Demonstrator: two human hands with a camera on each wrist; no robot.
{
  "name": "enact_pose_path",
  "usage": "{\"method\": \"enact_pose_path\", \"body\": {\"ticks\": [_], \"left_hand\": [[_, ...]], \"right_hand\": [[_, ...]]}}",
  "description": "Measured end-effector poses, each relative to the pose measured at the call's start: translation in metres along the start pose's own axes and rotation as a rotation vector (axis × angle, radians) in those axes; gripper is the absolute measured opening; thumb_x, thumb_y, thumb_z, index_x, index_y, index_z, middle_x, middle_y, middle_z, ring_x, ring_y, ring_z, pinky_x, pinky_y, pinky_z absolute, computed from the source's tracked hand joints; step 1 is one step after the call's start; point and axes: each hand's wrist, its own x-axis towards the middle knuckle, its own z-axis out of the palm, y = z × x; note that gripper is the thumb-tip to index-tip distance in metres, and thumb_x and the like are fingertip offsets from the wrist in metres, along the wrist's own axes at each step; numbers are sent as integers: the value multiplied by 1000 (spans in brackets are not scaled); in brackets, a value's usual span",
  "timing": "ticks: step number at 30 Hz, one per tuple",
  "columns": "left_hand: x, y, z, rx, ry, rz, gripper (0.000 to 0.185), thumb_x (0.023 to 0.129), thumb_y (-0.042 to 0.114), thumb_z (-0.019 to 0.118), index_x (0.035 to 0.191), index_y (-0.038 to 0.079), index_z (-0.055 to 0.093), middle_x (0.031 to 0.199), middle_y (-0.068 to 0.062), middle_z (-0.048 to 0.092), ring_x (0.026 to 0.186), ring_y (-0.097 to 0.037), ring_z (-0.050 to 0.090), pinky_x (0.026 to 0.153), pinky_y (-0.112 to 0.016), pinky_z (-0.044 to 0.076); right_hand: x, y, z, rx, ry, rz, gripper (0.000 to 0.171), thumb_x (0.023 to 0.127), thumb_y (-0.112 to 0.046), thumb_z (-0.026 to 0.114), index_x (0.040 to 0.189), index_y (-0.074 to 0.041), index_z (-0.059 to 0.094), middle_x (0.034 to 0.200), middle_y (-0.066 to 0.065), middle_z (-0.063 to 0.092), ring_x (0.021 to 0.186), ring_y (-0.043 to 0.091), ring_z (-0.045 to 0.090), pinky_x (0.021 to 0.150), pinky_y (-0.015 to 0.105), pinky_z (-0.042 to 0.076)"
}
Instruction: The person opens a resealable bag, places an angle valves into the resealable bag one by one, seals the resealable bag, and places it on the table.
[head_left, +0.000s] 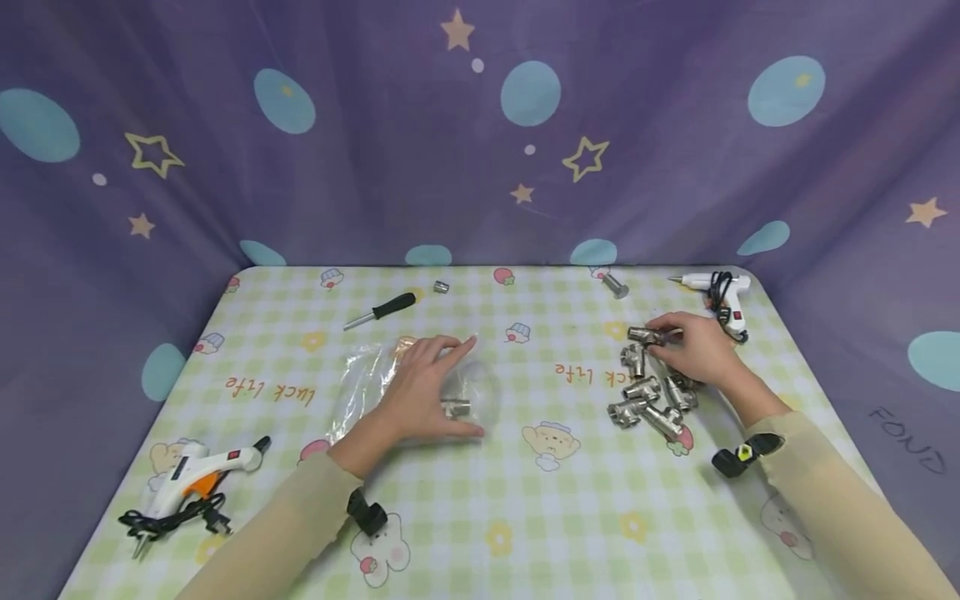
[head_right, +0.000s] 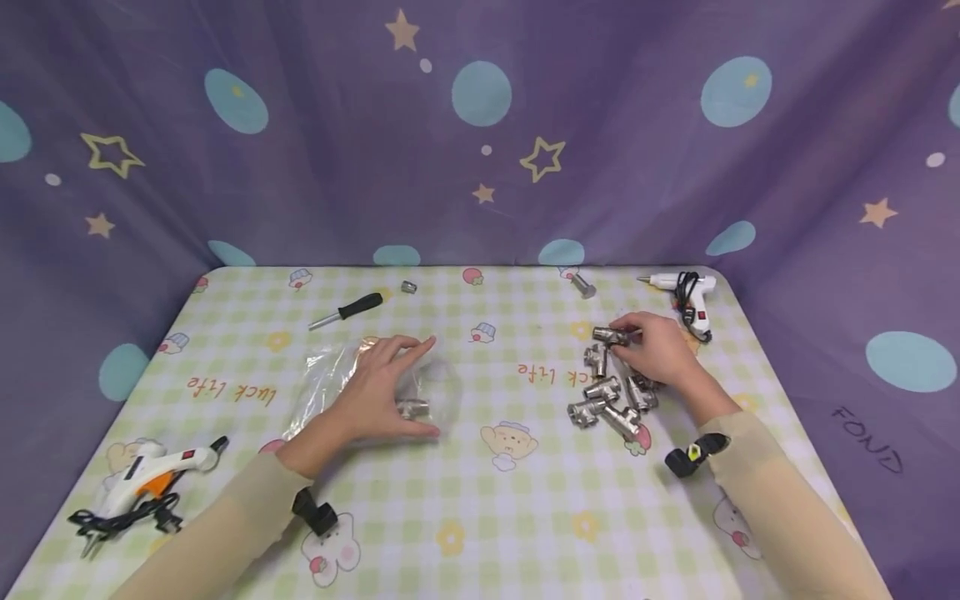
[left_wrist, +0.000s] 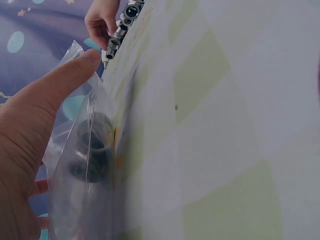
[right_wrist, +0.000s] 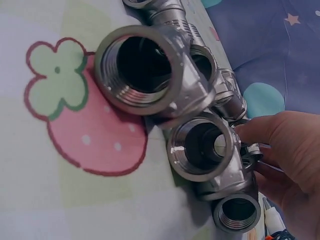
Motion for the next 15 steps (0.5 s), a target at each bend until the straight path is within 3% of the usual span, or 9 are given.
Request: {"method": "enact_pose_path", "body": {"ticks": [15], "left_hand": [[0,-2,1,0,-26,-15,136,54,79,92,165,17,42,149,-7,53,139,-32,50,124,-58,36]], "right_hand": [[1,0,-3,43,-33,98,36,90,-20,86,121,-5,74,118,22,77,105,43,77,92,56,62]]}}
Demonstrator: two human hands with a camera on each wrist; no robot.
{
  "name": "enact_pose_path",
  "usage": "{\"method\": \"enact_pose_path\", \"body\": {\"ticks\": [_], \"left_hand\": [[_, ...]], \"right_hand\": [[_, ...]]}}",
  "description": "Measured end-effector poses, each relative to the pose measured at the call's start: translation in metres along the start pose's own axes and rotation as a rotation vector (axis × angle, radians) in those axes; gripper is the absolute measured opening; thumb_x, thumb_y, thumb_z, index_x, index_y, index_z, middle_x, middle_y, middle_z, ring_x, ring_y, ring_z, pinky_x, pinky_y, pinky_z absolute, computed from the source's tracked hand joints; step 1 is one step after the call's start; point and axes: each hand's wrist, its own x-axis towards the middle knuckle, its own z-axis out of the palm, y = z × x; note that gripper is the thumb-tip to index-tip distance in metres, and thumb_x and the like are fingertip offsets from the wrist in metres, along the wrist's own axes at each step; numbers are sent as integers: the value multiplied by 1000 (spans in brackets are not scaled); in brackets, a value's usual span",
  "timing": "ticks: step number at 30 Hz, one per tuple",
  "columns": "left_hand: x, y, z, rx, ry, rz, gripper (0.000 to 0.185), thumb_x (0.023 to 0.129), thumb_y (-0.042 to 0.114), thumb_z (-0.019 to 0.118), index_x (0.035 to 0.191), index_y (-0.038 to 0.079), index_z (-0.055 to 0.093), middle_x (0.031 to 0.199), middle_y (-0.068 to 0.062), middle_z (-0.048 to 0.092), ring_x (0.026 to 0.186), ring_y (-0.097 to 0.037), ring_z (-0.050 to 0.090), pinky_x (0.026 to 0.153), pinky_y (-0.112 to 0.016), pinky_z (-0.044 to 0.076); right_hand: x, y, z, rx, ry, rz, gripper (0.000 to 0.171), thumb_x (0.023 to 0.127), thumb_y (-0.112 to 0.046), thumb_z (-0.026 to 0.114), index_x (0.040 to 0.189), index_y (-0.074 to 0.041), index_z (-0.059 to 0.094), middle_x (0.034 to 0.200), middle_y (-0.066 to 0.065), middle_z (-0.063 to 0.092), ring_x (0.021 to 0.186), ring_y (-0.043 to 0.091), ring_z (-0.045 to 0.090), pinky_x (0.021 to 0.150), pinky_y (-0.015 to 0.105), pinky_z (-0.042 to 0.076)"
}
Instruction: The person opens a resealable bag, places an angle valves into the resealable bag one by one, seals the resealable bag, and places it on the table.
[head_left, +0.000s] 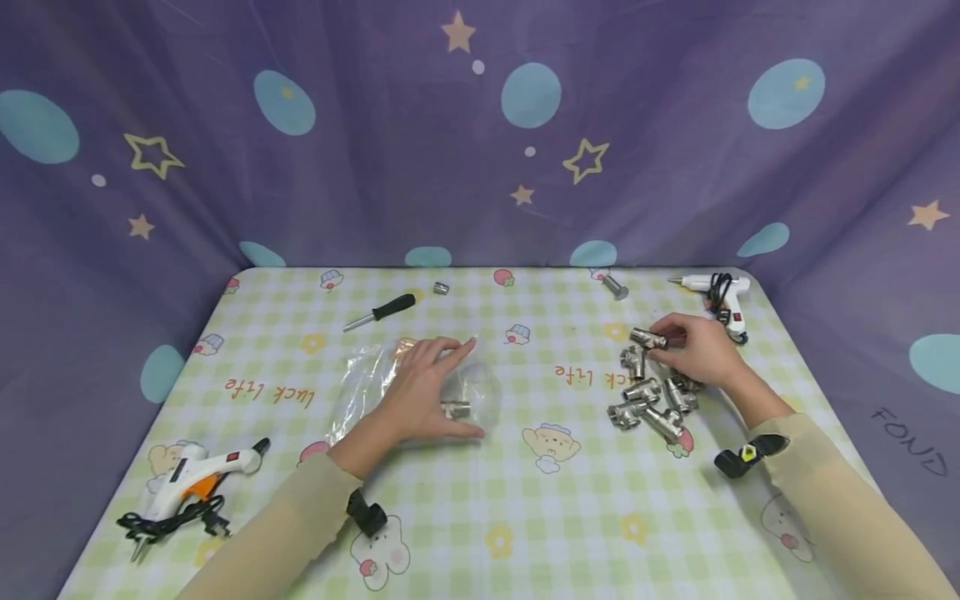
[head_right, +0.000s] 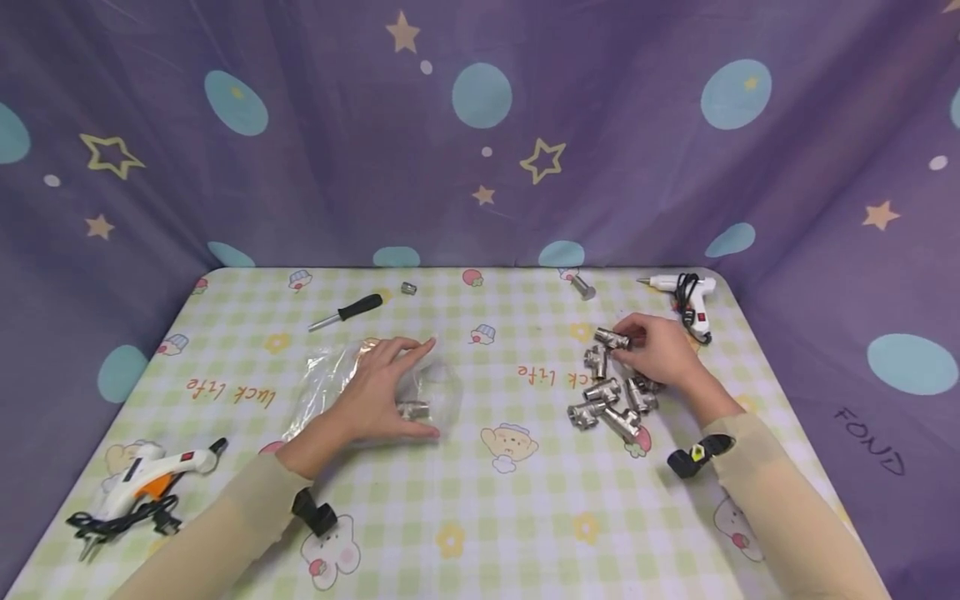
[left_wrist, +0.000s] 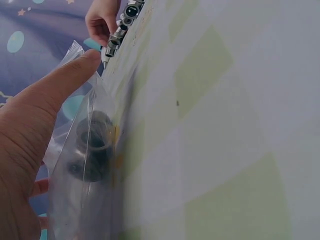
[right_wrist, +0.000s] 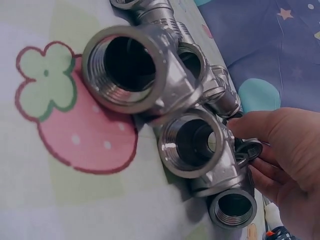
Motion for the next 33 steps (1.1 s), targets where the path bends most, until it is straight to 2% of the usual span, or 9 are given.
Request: {"method": "enact_pose_path", "body": {"ticks": [5,12,14,19,21,28,33], "left_hand": [[0,-1,1,2,-1,0,136,54,79,92,165,16,42,149,-6,52,139,-31,50,123,-57,37],[0,-1,1,2,0,-3,138,54,79,92,165,16,41,149,-7,52,137,-31,50,124,-56,37],[0,-1,2,3,-1,-4,138,54,79,92,165,15,41,149,-7,53,137,-31,51,124,-55,37],[0,-1,2,-3,-5,-7,138,54,79,92,165,15,41,149,-7,52,137,-31,51,124,-56,37],[0,0,1,-6,-5,-7,138,54,79,92,165,15,40,150,-6,52,137,-31,51,124,-56,37],[-1,0,0,-7,0,-6,138,54,78,92,166,15,40,150,-7,52,138,-31,50,124,-56,37],[-1,1,1,-7,-1,-7,138,54,78,92,166,15,40,150,-7,52,138,-31,50,124,-56,36]], "right_hand": [[0,-3,0,31,46,-2,35,90,-16,85,121,-4,73,118,24,76,105,46,76,91,57,62],[6,-14,0,82,163,-24,33,91,-14,84,121,-3,73,119,23,75,108,46,75,91,53,63],[8,-19,1,109,180,-31,33,92,-13,84,121,-4,73,120,21,75,108,44,75,92,47,63],[13,-35,4,221,192,-55,33,92,-9,83,123,-4,73,121,18,74,108,39,74,94,19,60],[14,-44,4,256,193,-75,33,92,-8,83,123,-3,73,121,18,74,109,39,73,94,14,57],[19,-74,7,336,170,-134,34,89,-6,85,120,-2,74,122,17,74,108,34,73,95,14,57],[20,-90,15,327,137,-188,32,89,-7,86,119,-4,74,120,15,75,108,33,74,96,17,58]]}}
